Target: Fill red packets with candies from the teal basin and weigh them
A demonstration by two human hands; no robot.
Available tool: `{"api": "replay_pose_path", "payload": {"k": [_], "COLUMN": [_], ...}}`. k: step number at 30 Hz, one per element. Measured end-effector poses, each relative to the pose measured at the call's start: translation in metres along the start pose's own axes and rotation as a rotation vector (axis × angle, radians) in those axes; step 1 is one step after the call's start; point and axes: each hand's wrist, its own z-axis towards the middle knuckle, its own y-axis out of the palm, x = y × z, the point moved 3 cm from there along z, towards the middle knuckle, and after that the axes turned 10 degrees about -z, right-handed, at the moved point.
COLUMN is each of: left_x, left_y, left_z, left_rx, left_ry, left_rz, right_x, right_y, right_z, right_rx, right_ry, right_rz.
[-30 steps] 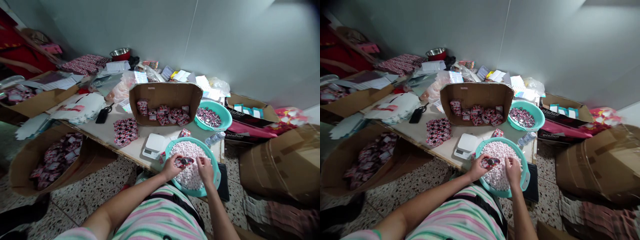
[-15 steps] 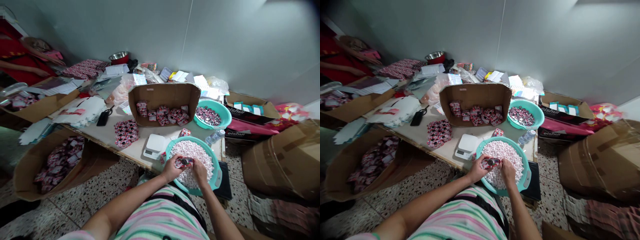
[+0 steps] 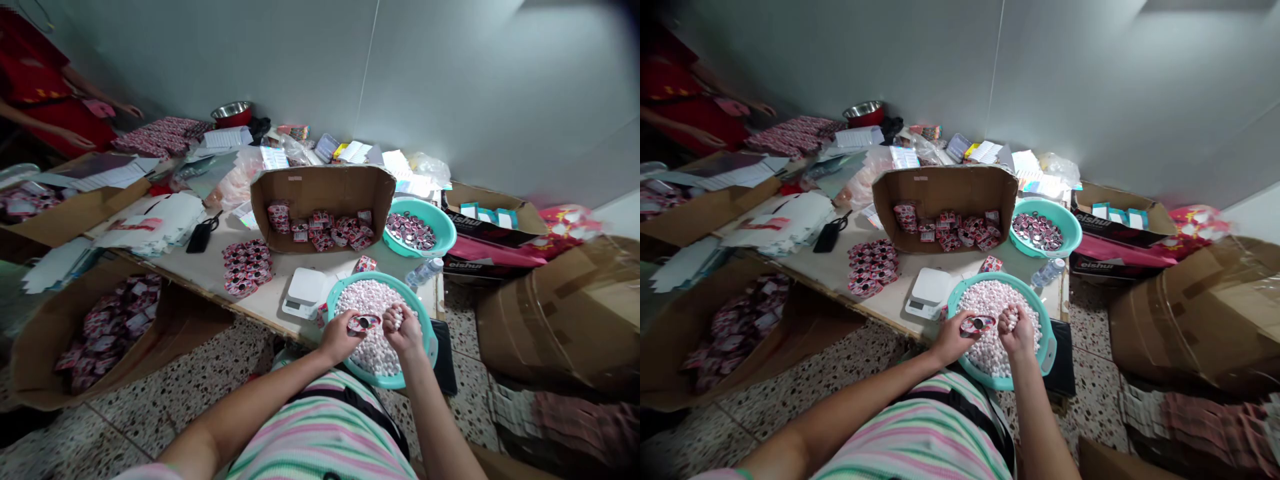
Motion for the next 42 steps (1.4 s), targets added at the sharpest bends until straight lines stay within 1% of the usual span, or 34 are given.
{"api": "replay_pose_path", "payload": {"k": [2, 3, 5, 8, 11, 16, 21, 25, 27, 31, 34, 38, 42], "left_x": [0.001, 0.002, 0.005, 0.012, 0.017, 0.021, 0.023, 0.017, 0.014, 0.01, 0.011, 0.013, 0.008], "left_y": [0.001, 0.001, 0.002, 0.002, 0.003, 0.003, 0.002, 0.001, 0.001, -0.001, -0.002, -0.004, -0.003], "left_z": [0.001, 0.001, 0.002, 0.004, 0.006, 0.007, 0.009, 0.01, 0.01, 0.01, 0.01, 0.01, 0.011], "left_rx": [-0.022, -0.033, -0.05, -0.08, -0.099, -0.111, -0.133, -0.144, -0.128, -0.089, -0.082, -0.075, -0.064], "left_ry": [0.005, 0.007, 0.017, 0.052, 0.079, 0.08, 0.098, 0.089, 0.076, 0.047, 0.063, 0.07, 0.054], "left_rz": [0.053, 0.074, 0.109, 0.153, 0.18, 0.197, 0.199, 0.18, 0.155, 0.104, 0.097, 0.089, 0.05], "right_x": [-0.001, 0.0, 0.003, 0.008, 0.011, 0.013, 0.012, 0.014, 0.015, 0.017, 0.018, 0.018, 0.019], "right_y": [0.008, 0.012, 0.019, 0.029, 0.039, 0.047, 0.055, 0.062, 0.064, 0.066, 0.068, 0.068, 0.069], "right_z": [-0.004, -0.006, -0.01, -0.017, -0.024, -0.031, -0.034, -0.034, -0.033, -0.033, -0.033, -0.033, -0.033], "right_rx": [-0.042, -0.036, 0.028, 0.157, 0.23, 0.319, 0.327, 0.275, 0.261, 0.27, 0.267, 0.297, 0.318], "right_ry": [-0.011, -0.025, -0.073, -0.199, -0.302, -0.364, -0.423, -0.388, -0.37, -0.352, -0.35, -0.379, -0.406], "right_rz": [0.028, 0.017, -0.038, -0.133, -0.192, -0.298, -0.341, -0.332, -0.326, -0.36, -0.369, -0.39, -0.4]}}
